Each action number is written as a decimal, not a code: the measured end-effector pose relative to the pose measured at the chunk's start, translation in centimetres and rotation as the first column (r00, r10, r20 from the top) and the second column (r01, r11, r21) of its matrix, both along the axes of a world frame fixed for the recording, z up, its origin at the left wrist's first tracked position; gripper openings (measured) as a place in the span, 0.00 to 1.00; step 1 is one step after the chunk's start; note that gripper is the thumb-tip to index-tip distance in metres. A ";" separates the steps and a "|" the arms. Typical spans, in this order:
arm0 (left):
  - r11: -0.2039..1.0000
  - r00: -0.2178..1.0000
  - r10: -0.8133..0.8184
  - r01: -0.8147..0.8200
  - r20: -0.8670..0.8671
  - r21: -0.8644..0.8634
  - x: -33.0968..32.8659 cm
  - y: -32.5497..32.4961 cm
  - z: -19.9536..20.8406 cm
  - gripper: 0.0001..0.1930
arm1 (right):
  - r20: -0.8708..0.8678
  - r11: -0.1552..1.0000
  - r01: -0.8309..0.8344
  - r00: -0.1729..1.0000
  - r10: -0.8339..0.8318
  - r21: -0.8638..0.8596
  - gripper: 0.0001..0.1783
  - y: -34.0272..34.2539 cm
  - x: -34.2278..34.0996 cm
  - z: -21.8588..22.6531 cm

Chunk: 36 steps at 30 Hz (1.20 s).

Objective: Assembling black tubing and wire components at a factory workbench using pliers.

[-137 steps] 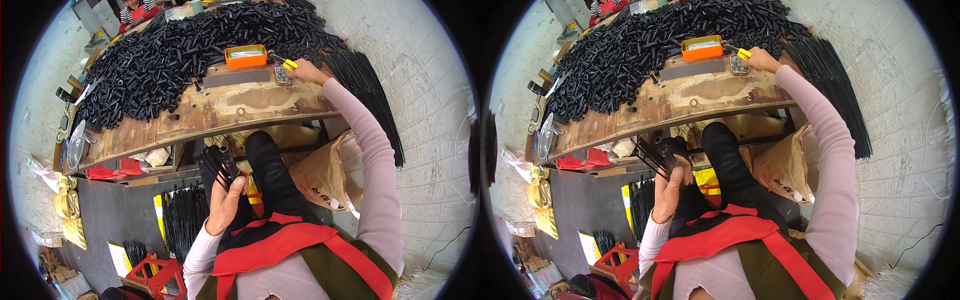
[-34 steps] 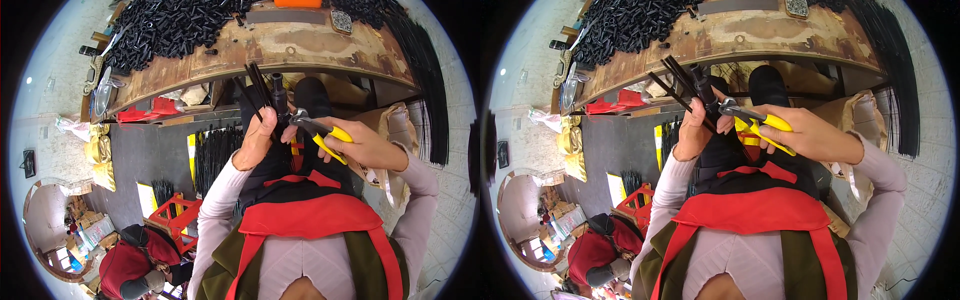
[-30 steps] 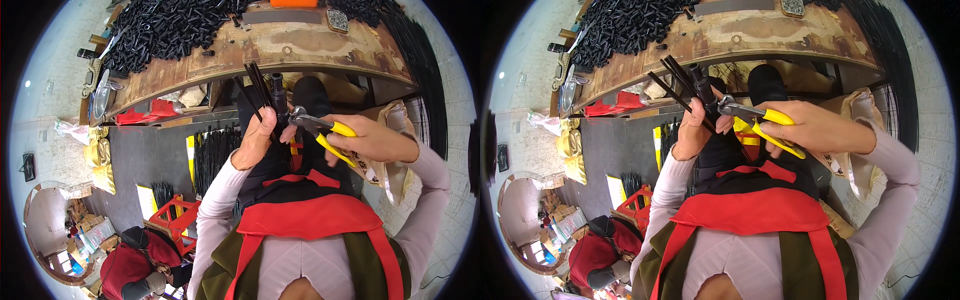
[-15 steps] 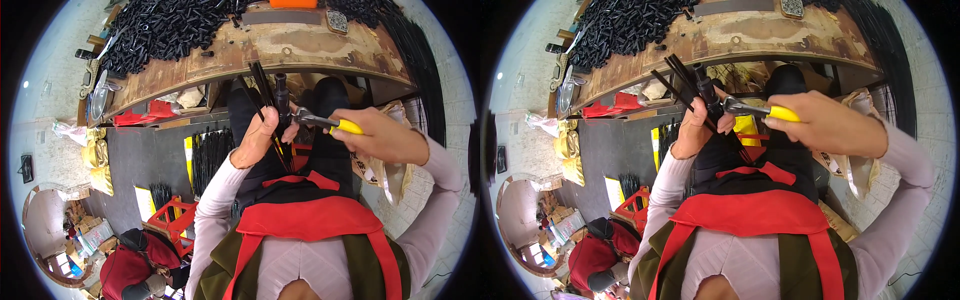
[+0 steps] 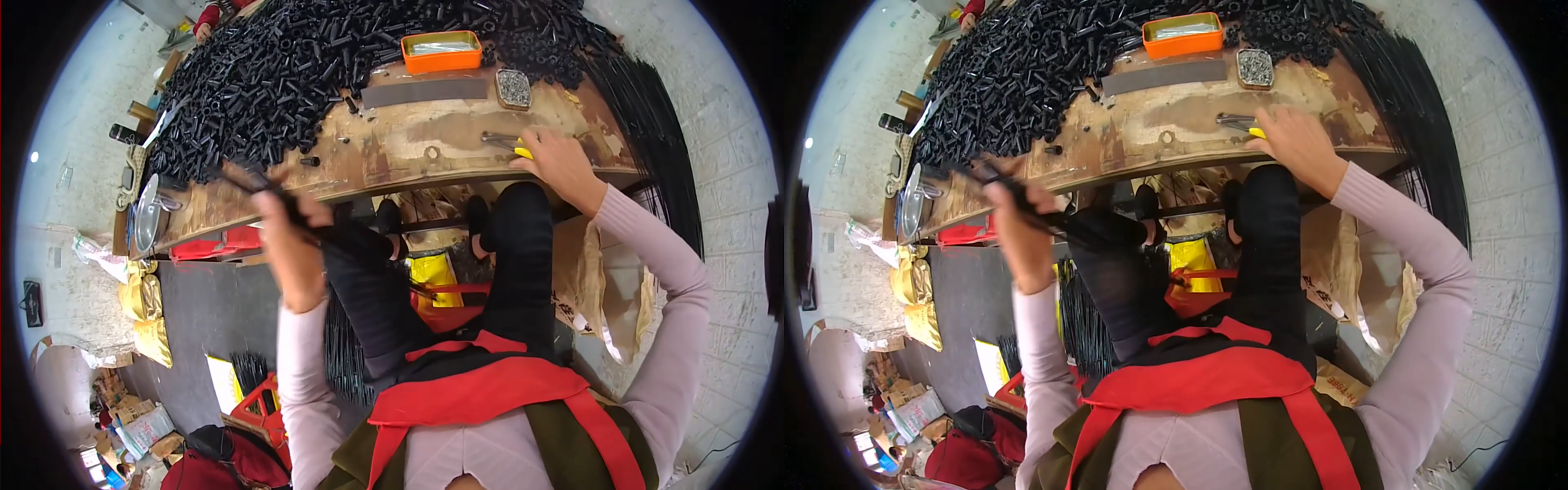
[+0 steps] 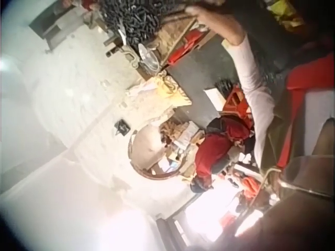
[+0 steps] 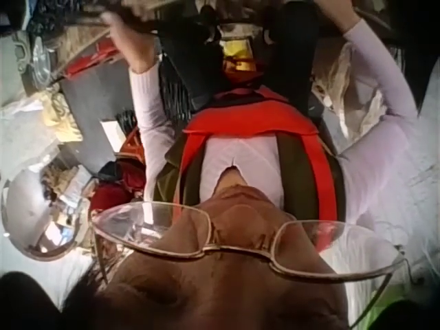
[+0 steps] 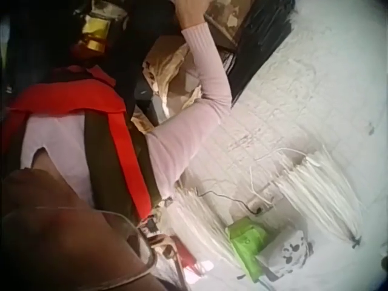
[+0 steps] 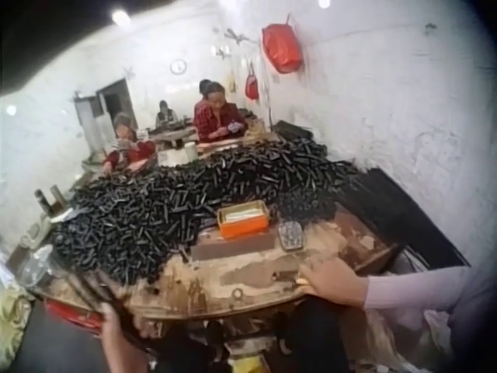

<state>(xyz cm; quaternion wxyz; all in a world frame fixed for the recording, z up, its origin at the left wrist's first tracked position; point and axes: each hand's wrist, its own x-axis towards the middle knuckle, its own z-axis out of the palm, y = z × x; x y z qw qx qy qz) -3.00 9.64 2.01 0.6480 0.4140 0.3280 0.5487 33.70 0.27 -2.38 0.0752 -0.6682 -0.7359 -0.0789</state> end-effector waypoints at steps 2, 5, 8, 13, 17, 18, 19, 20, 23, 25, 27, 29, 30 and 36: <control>0.994 0.990 0.064 -0.075 0.124 0.082 -4.0 0.8 1.7 0.26 | 0.090 0.923 -0.324 0.946 0.312 0.207 0.17 0.5 -0.9 0.8; 0.987 0.961 0.000 -0.045 0.278 0.156 -6.6 0.3 3.2 0.25 | -0.242 0.678 -0.734 0.653 0.717 0.029 0.13 -5.7 -7.5 3.3; 0.998 0.741 -0.005 0.047 0.672 -0.045 -4.9 0.0 0.1 0.24 | -0.968 0.573 -0.782 0.160 -0.194 -0.244 0.30 -11.3 -11.2 1.6; 0.890 0.712 0.127 0.226 0.691 -0.396 1.9 -4.4 -4.8 0.27 | -0.971 0.994 -0.094 -0.236 0.039 0.063 0.28 -15.3 -8.4 3.7; 0.686 0.714 0.290 0.308 0.637 -0.659 6.4 -4.3 -10.8 0.29 | -0.924 0.835 0.405 0.075 0.375 0.372 0.16 -19.1 -5.4 5.3; 0.656 0.700 0.221 0.409 0.679 -0.634 6.3 -3.5 -13.9 0.31 | -0.921 0.833 0.405 0.074 0.381 0.377 0.16 -19.8 -4.7 5.9; 0.616 0.678 0.156 0.502 0.719 -0.607 6.0 -3.1 -16.4 0.32 | -0.916 0.855 0.354 0.013 0.402 0.380 0.17 -20.4 -4.0 6.3; 0.572 0.739 0.057 0.527 0.671 -0.629 7.2 -4.4 -16.1 0.34 | -0.911 0.869 0.319 -0.041 0.411 0.378 0.18 -21.2 -3.4 6.3; 0.230 0.520 -0.379 0.854 0.765 -0.467 4.1 -9.9 -22.4 0.32 | -0.879 0.875 0.211 0.308 0.363 0.435 0.10 -16.8 -9.9 6.2; 0.301 0.397 -0.403 0.908 0.825 -0.290 1.8 -11.0 -25.1 0.27 | -0.934 0.967 -0.033 0.253 0.251 0.251 0.09 -13.6 -13.4 4.7; 0.847 0.887 -0.462 0.443 0.003 -0.295 5.8 -11.6 -13.2 0.19 | -0.941 0.992 -0.055 0.314 0.125 0.113 0.09 -11.8 -14.3 2.2; 0.904 0.851 -0.405 0.427 -0.334 -0.007 5.5 -10.5 -8.3 0.20 | -0.950 0.990 -0.129 0.299 0.085 0.048 0.10 -10.1 -14.3 1.0; 0.906 0.852 -0.403 0.423 -0.336 -0.015 5.5 -10.6 -7.0 0.20 | -0.967 0.988 -0.156 0.250 0.046 0.006 0.11 -9.5 -14.3 1.1; 0.904 0.901 -0.428 0.426 -0.072 -0.040 4.9 -11.8 -5.4 0.20 | -0.946 0.936 -0.336 -0.254 -0.199 -0.106 0.07 -7.5 -13.1 0.7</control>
